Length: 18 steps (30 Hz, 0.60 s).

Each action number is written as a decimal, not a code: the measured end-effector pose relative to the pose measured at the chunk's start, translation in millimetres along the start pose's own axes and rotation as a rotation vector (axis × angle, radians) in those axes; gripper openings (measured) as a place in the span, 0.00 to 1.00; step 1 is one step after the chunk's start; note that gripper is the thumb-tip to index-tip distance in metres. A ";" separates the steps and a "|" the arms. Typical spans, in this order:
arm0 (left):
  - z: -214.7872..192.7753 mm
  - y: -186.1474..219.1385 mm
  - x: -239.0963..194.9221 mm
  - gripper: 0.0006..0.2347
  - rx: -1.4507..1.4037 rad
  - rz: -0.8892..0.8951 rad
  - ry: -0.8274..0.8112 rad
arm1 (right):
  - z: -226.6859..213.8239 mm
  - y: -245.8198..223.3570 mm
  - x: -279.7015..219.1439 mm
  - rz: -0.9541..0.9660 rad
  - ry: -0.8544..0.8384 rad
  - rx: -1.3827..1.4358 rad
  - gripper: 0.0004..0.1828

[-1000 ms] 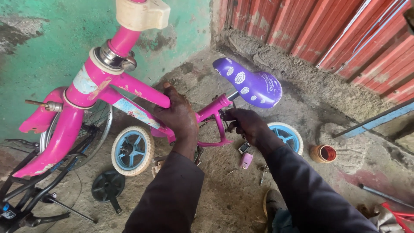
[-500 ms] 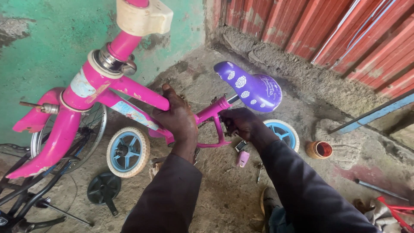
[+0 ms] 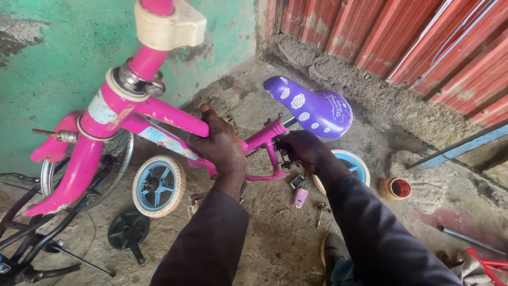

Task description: The person repairs a pink children's bicycle by adjusting the chain and pedals. They use a wrench to tighten bolts on the crankset and a pair of pliers to adjust the chain tension.

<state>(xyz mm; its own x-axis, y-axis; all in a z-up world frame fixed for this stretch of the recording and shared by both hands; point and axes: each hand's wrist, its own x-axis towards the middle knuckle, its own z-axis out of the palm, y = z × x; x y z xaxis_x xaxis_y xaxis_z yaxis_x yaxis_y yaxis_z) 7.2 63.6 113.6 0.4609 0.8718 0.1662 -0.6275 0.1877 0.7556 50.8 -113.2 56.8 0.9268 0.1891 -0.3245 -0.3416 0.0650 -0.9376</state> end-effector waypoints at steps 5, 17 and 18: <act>3.7 15.1 -4.5 0.22 -0.010 -0.028 0.007 | -6.2 0.9 2.8 0.008 -0.028 -0.002 0.09; -3.9 5.4 0.9 0.21 -0.010 -0.032 -0.002 | -1.7 -2.0 -9.0 -0.033 -0.054 0.023 0.09; -3.2 8.4 0.0 0.21 -0.010 -0.031 0.001 | -1.6 -3.8 -10.6 -0.032 -0.056 0.020 0.09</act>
<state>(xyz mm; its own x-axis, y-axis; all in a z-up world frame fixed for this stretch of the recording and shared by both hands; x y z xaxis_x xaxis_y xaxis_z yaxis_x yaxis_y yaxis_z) -0.1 66.6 117.9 0.4792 0.8661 0.1422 -0.6192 0.2188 0.7541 42.5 -117.1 63.5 0.9272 0.2415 -0.2862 -0.3154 0.0917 -0.9445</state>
